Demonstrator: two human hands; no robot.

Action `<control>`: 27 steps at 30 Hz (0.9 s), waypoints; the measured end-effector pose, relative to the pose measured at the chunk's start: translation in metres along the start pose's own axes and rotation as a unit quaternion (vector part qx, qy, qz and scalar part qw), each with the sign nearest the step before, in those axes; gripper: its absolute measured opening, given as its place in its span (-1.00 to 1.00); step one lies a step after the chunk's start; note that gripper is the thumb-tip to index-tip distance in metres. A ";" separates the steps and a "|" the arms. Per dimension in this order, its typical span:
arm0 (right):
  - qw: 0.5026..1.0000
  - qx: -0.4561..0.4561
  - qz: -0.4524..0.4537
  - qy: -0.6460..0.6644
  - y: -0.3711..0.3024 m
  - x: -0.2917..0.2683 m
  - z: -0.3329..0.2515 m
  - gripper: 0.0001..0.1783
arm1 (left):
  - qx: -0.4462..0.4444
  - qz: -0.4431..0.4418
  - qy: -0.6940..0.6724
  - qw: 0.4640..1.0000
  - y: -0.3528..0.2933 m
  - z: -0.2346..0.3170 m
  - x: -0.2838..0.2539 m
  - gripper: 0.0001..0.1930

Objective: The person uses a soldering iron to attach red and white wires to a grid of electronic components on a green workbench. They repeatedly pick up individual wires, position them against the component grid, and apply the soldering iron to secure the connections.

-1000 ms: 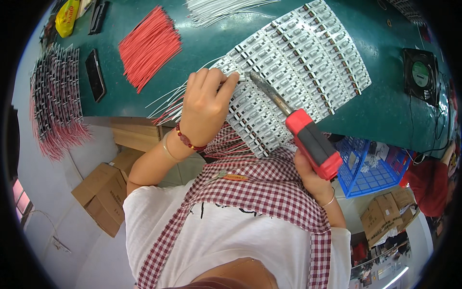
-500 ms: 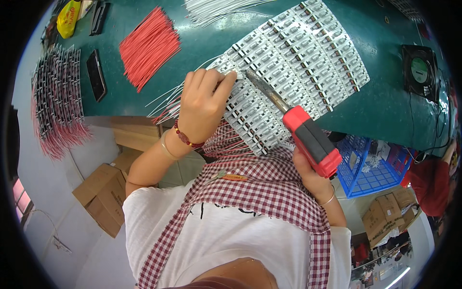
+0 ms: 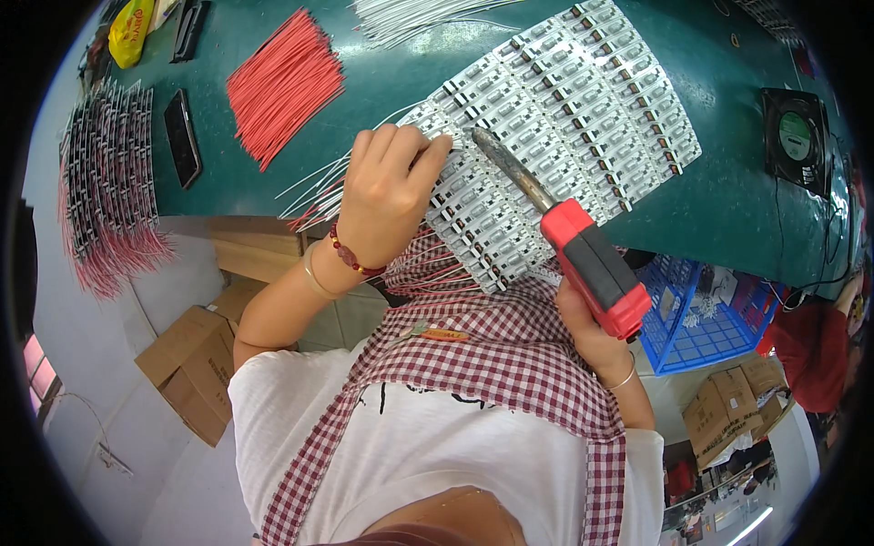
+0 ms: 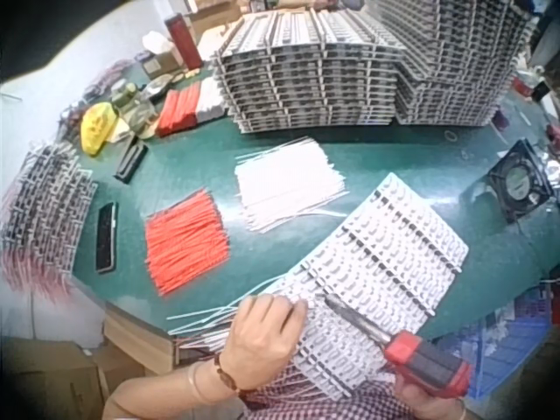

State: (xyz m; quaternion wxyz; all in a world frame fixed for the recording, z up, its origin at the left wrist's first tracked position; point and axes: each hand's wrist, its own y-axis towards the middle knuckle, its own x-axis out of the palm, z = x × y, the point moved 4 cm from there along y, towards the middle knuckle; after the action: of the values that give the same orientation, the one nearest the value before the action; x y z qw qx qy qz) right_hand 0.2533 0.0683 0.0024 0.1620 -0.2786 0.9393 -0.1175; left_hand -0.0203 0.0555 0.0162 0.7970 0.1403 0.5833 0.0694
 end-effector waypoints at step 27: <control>0.994 -0.029 -0.036 -0.099 -0.012 -0.011 0.024 -0.53 | -0.002 -0.007 -0.013 1.000 -0.001 0.013 0.002 -0.71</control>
State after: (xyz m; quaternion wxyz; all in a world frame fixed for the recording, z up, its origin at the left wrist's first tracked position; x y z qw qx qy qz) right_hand 0.2762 0.0618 -0.0133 0.2415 -0.3273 0.9110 -0.0682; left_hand -0.0076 0.0527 0.0179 0.8054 0.1358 0.5735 0.0631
